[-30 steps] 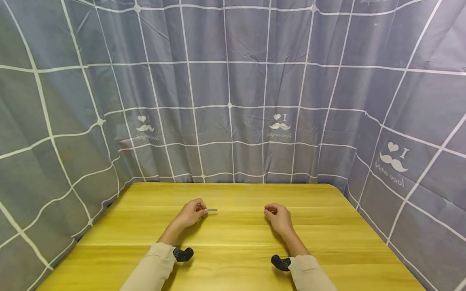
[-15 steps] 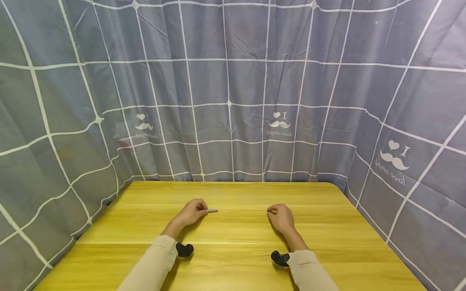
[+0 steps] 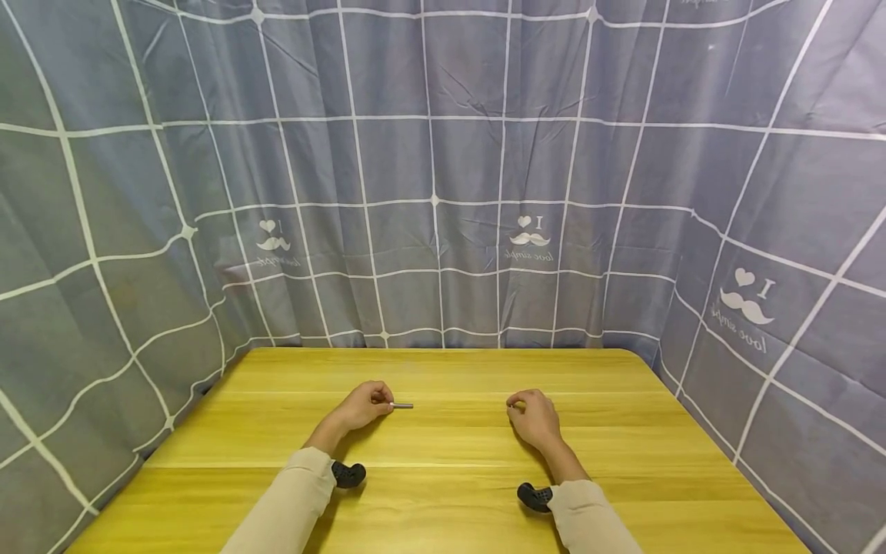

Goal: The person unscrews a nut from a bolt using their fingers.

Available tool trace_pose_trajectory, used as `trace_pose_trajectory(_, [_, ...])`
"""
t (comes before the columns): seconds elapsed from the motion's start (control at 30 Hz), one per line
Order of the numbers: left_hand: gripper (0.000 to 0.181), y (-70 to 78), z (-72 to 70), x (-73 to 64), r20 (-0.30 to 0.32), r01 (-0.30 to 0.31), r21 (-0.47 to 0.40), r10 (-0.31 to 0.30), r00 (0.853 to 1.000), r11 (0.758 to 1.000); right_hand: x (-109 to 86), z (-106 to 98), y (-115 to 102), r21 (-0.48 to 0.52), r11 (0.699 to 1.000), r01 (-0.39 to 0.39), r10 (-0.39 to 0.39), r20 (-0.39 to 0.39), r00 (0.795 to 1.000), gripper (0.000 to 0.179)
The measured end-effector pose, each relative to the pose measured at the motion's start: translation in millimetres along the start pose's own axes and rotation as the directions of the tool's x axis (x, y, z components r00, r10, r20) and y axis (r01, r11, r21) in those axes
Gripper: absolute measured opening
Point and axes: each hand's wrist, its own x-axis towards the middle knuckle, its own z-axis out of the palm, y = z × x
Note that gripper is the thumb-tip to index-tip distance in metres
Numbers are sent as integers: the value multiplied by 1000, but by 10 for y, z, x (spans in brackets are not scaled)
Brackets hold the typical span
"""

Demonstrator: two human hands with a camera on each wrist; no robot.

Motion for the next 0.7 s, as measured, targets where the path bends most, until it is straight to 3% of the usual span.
trace_pose_trajectory(0.2, [9,12,-24,-3,4,25,-23,-25,1000,999,10,10,4,-9,1000,15,-15,-5,1000,11])
trace_pose_trajectory(0.43, [27,40,-45,-2,9,120,-107,-119,993,987,20,-17,-9,36,999,-17,15,29,999,21])
trace_pose_trajectory(0.7, [46,141,-101,59,40,93,-60,-91,995,994,89,-109,-47,101,995,-17,12,58,998,34])
